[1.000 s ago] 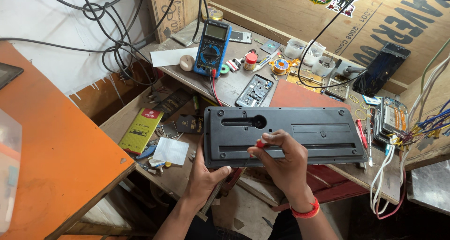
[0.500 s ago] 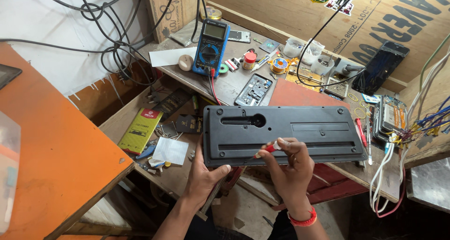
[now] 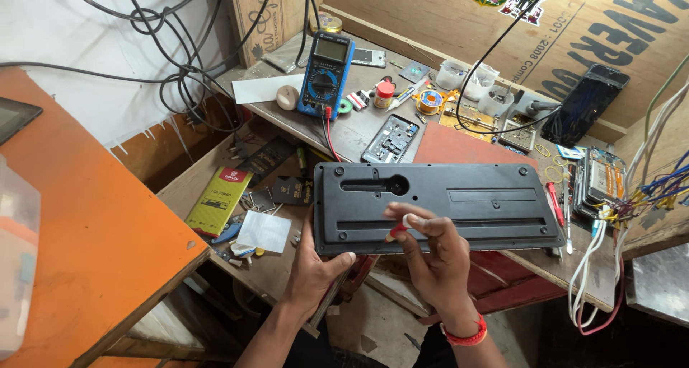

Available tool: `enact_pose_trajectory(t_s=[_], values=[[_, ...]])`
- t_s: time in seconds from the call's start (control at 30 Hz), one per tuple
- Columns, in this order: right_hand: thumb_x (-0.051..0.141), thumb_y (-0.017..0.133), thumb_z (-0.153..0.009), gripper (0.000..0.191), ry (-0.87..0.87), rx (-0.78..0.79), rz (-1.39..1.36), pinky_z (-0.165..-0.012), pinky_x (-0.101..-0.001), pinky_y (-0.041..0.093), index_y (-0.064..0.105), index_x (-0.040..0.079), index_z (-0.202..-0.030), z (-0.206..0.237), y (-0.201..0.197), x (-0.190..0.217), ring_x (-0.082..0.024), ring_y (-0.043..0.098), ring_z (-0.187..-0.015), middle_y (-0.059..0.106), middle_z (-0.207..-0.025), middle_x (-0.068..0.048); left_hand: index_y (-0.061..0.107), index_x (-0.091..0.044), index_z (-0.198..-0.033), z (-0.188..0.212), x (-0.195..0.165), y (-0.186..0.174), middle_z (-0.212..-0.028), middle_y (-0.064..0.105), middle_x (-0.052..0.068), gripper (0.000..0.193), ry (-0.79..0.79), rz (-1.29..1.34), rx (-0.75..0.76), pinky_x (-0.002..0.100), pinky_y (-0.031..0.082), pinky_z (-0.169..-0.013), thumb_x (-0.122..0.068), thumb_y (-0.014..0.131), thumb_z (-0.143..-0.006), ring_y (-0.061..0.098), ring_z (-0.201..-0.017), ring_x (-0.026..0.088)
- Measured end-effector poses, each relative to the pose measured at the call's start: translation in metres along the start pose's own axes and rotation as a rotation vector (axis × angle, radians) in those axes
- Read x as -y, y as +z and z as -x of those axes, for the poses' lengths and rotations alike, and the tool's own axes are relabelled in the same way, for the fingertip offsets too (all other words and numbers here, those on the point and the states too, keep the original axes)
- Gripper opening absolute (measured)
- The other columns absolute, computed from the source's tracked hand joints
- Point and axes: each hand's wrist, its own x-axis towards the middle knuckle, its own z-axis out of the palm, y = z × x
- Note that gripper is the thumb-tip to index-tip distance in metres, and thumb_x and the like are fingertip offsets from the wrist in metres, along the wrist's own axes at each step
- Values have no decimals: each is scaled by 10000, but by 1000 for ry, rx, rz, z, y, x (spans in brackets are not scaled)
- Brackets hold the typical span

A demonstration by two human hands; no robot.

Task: The person holds a black plastic device back cover on a cluttered workbench and uses a screwdriver to unscrew screws from its edge and underside, steadying the panel with the other hand and repositioning it to reach different screws along the frame.

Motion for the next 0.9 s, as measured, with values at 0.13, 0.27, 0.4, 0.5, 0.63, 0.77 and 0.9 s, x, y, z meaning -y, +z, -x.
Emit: enact_pose_trajectory(t_s=[0.13,0.27,0.4,0.5,0.63,0.77,0.9], values=[[-120,718,-905,256,-42,35,164,-838,-309,670,619,10,-1102,-7,1,3,-200,779,-1002,753,-1065,-119,252,-78,-1554,-1,-1,0,-1306,559,105,940,-17,-2,-15,354,550,-1012,-4,720,-742,606,-1188,183],[0,907,-794,337,-37,11,475,-762,-292,610,657,32,-1017,-21,2,6,-158,769,-897,745,-982,-85,247,-80,-1556,1,-2,1,-1309,556,105,946,-17,-12,-13,348,551,-1013,-2,711,-735,608,-1191,182],[-2,747,-849,254,33,129,178,-791,-269,604,567,22,-1026,-30,2,10,-158,711,-1050,707,-1154,-93,235,-95,-1560,0,-2,2,-1296,550,101,967,-33,-26,-29,345,555,-1005,1,715,-727,605,-1183,174],[-33,713,-919,206,57,134,23,-811,-277,642,571,24,-1057,-28,7,10,-163,740,-1027,731,-1129,-100,231,-83,-1561,-1,-3,2,-1290,555,110,957,-34,-28,-24,342,560,-998,-2,703,-733,609,-1177,182],[-42,857,-819,331,-85,-5,337,-740,-264,635,618,51,-1027,-23,8,6,-136,753,-877,709,-957,-75,216,-91,-1562,0,-4,1,-1274,557,114,959,-50,-31,-15,346,575,-981,-9,694,-735,617,-1158,188],[-85,747,-862,285,-20,87,221,-788,-278,624,583,20,-1070,-20,2,3,-161,741,-979,713,-1061,-110,226,-85,-1554,-1,-5,1,-1272,552,107,944,-45,-18,-17,348,574,-969,-3,693,-737,617,-1150,182],[-108,686,-925,232,9,118,52,-835,-291,652,601,17,-1101,-14,0,0,-178,757,-1010,715,-1074,-110,239,-80,-1549,-1,-4,1,-1282,562,110,927,-48,-33,-12,330,563,-994,-2,690,-743,619,-1159,175]])
